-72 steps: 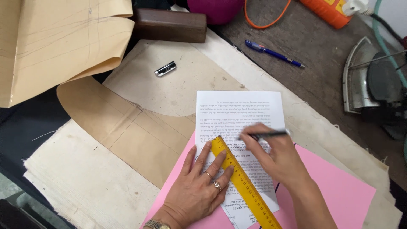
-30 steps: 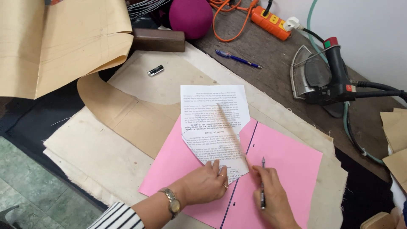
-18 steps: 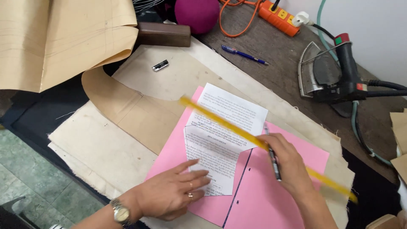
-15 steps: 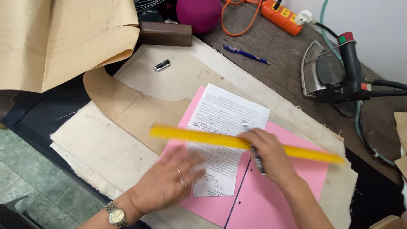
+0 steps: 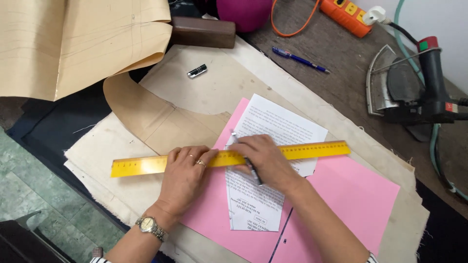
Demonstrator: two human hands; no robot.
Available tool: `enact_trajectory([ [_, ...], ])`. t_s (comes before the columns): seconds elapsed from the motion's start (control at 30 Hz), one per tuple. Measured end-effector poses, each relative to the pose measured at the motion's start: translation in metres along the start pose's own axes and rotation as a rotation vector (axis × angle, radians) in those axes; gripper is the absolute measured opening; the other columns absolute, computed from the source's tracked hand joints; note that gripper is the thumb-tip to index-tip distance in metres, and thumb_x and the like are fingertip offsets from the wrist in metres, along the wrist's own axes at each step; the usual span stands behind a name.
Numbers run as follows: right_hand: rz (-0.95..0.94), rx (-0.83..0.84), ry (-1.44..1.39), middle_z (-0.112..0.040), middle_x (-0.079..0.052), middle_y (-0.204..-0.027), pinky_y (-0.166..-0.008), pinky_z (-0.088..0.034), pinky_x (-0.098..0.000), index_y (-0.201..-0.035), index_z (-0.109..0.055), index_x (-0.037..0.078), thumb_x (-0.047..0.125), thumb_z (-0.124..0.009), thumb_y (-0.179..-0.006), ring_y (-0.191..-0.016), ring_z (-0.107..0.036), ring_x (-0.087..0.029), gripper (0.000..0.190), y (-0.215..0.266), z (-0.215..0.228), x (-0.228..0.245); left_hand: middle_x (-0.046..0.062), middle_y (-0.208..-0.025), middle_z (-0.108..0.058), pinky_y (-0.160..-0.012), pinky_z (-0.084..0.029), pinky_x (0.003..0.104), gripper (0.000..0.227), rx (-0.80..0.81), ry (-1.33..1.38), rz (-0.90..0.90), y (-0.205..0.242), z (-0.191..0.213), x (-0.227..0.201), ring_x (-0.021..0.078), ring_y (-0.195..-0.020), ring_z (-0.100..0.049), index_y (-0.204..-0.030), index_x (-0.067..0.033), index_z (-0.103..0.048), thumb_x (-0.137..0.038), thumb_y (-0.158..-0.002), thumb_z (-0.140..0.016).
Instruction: The person places a printed document onto a pink folder and uses a yellow ruler and a black pen to measure and mark lines on the paper. They adjust the ruler multiple times to draw straight lines across the document.
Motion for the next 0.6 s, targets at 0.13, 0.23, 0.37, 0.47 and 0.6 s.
enact_trajectory([
  [0.13, -0.060, -0.122, 0.021, -0.066, -0.006, -0.104, -0.099, -0.040, -0.0446, -0.119, -0.063, 0.018, 0.038, -0.079, -0.074, -0.107, -0.060, -0.024, 0.051, 0.026, 0.006, -0.041, -0.003, -0.110, -0.059, -0.094, -0.038, 0.041, 0.039, -0.040, 0.022, 0.073, 0.010, 0.016, 0.001, 0.0180, -0.112, -0.054, -0.120, -0.0263, -0.061, -0.028, -0.081, -0.066],
  [0.23, -0.122, -0.187, 0.064, -0.067, -0.003, -0.107, -0.107, -0.034, -0.0452, -0.118, -0.064, 0.019, 0.038, -0.083, -0.067, -0.113, -0.058, -0.022, 0.057, 0.042, 0.010, -0.057, 0.003, -0.119, -0.059, -0.097, -0.037, 0.043, 0.041, -0.075, 0.068, 0.019, 0.004, 0.022, -0.012, 0.0226, -0.119, -0.052, -0.119, -0.0208, -0.063, -0.032, -0.080, -0.069],
  [0.37, -0.143, -0.208, 0.063, -0.067, -0.002, -0.108, -0.110, -0.031, -0.0464, -0.119, -0.064, 0.018, 0.035, -0.083, -0.068, -0.115, -0.057, -0.022, 0.056, 0.048, 0.011, -0.068, 0.008, -0.121, -0.061, -0.098, -0.037, 0.045, 0.035, -0.124, 0.111, -0.040, -0.014, 0.014, -0.025, 0.0268, -0.121, -0.052, -0.115, -0.0165, -0.066, -0.024, -0.081, -0.069],
  [0.47, -0.206, -0.235, 0.016, -0.068, -0.005, -0.105, -0.111, -0.031, -0.0484, -0.116, -0.065, 0.015, 0.029, -0.085, -0.069, -0.113, -0.058, -0.023, 0.053, 0.051, 0.009, -0.071, 0.004, -0.121, -0.061, -0.099, -0.037, 0.043, 0.031, -0.133, 0.119, -0.036, -0.015, -0.001, -0.024, 0.0249, -0.121, -0.053, -0.116, -0.0200, -0.066, -0.020, -0.085, -0.065],
  [0.6, -0.192, -0.370, 0.010, -0.067, -0.004, -0.107, -0.111, -0.033, -0.0482, -0.115, -0.066, 0.015, 0.022, -0.082, -0.073, -0.112, -0.060, -0.024, 0.045, 0.052, 0.008, -0.070, 0.001, -0.121, -0.061, -0.096, -0.039, 0.043, 0.032, -0.151, 0.077, -0.056, -0.013, -0.002, -0.023, 0.0227, -0.118, -0.053, -0.115, -0.0230, -0.066, -0.020, -0.083, -0.066],
])
Point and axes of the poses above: each hand's wrist, its own y-axis away from the middle knuckle, its own z-axis out of the back of the hand, x = y × z, the point moved 5 cm from there along -y, towards the middle knuckle
